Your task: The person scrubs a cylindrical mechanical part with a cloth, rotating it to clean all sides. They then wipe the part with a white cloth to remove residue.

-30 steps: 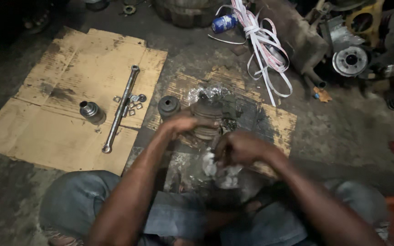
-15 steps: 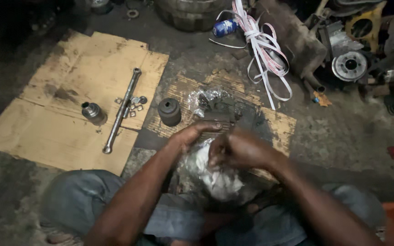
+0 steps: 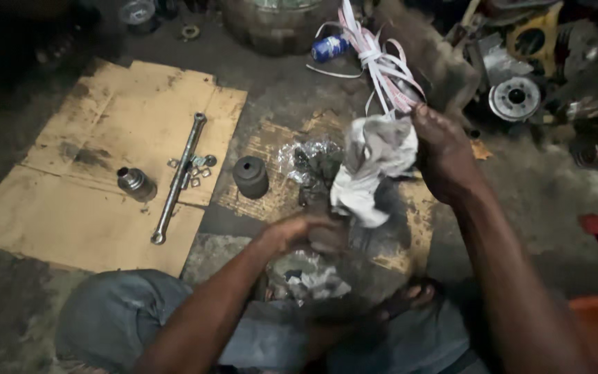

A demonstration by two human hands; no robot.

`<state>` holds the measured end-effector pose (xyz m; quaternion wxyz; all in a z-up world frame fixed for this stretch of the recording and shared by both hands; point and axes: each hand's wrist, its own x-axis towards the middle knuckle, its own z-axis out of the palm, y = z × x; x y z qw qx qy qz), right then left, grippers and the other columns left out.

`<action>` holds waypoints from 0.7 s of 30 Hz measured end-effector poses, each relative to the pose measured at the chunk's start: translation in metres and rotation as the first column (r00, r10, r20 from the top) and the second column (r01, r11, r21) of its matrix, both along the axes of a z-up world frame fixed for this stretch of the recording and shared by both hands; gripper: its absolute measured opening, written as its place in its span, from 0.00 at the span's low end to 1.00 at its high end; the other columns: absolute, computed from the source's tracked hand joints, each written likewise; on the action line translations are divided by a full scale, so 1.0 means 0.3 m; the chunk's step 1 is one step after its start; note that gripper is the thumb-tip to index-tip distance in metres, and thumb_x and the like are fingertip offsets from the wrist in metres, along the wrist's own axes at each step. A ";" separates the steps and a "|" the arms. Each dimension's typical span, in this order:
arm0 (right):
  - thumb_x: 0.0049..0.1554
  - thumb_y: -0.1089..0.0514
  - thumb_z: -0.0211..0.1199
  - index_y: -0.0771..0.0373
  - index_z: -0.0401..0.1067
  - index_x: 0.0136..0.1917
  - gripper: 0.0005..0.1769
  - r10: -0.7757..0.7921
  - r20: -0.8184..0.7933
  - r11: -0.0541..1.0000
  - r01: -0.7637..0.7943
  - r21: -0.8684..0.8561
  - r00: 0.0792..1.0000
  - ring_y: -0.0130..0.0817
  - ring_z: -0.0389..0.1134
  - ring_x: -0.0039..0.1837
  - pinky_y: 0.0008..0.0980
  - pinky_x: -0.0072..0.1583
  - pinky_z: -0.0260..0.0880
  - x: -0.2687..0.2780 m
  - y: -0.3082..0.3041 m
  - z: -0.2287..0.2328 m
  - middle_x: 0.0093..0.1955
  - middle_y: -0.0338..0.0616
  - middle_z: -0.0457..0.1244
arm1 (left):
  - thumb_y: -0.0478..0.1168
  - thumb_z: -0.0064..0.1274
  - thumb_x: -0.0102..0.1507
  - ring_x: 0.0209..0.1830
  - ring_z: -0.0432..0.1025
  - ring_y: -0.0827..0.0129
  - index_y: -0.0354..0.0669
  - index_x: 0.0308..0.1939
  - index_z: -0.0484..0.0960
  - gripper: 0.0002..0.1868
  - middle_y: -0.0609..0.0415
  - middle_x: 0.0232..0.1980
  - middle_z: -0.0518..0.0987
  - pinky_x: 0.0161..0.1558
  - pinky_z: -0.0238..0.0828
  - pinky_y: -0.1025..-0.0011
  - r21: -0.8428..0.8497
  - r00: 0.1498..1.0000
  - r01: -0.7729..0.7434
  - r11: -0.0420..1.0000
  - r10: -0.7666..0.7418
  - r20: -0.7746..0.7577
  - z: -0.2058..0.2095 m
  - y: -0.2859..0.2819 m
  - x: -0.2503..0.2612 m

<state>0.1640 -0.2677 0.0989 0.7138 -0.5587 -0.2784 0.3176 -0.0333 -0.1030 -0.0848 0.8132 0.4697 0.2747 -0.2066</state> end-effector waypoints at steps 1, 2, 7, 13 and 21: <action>0.70 0.47 0.53 0.63 0.71 0.60 0.18 -0.062 -0.047 0.997 0.060 -0.044 0.997 0.27 0.66 0.53 0.32 0.57 0.68 0.017 0.001 0.006 0.52 0.36 0.67 | 0.44 0.60 0.58 0.58 0.75 0.59 0.45 0.66 0.73 0.31 0.51 0.60 0.78 0.53 0.79 0.57 -0.016 1.000 0.017 1.000 -0.017 0.018 -0.006 -0.014 -0.005; 0.67 0.46 0.52 0.61 0.70 0.59 0.18 -0.128 -0.095 0.988 0.119 -0.093 0.987 0.28 0.69 0.53 0.33 0.56 0.71 0.032 -0.006 0.009 0.52 0.36 0.69 | 0.39 0.63 0.55 0.59 0.75 0.59 0.47 0.65 0.70 0.34 0.51 0.61 0.78 0.54 0.80 0.55 -0.050 0.997 0.045 0.998 -0.042 0.069 -0.021 -0.035 -0.018; 0.69 0.37 0.49 0.63 0.72 0.53 0.27 -0.016 -0.207 1.000 0.019 0.011 0.978 0.38 0.70 0.48 0.40 0.51 0.73 0.168 -0.081 -0.033 0.47 0.47 0.68 | 0.39 0.70 0.50 0.58 0.75 0.54 0.39 0.68 0.75 0.42 0.45 0.58 0.82 0.49 0.76 0.63 0.387 0.823 0.428 0.817 -0.529 0.208 -0.025 -0.053 -0.066; 0.70 0.41 0.54 0.65 0.74 0.51 0.24 -0.307 0.320 0.721 0.438 -0.537 0.896 0.31 0.62 0.46 0.35 0.44 0.64 0.215 -0.025 -0.141 0.48 0.45 0.66 | 0.35 0.75 0.50 0.73 0.54 0.49 0.50 0.81 0.49 0.63 0.46 0.79 0.51 0.63 0.64 0.39 0.547 0.950 0.252 0.798 -0.312 0.017 0.202 0.082 -0.038; 0.67 0.52 0.65 0.67 0.73 0.62 0.17 -0.255 -0.031 0.947 0.243 -0.209 0.966 0.32 0.68 0.46 0.30 0.47 0.69 0.206 -0.099 -0.019 0.52 0.48 0.67 | 0.37 0.74 0.37 0.68 0.70 0.50 0.44 0.78 0.47 0.70 0.40 0.69 0.72 0.69 0.69 0.54 0.404 0.917 -0.260 0.877 0.094 0.387 0.199 0.268 -0.016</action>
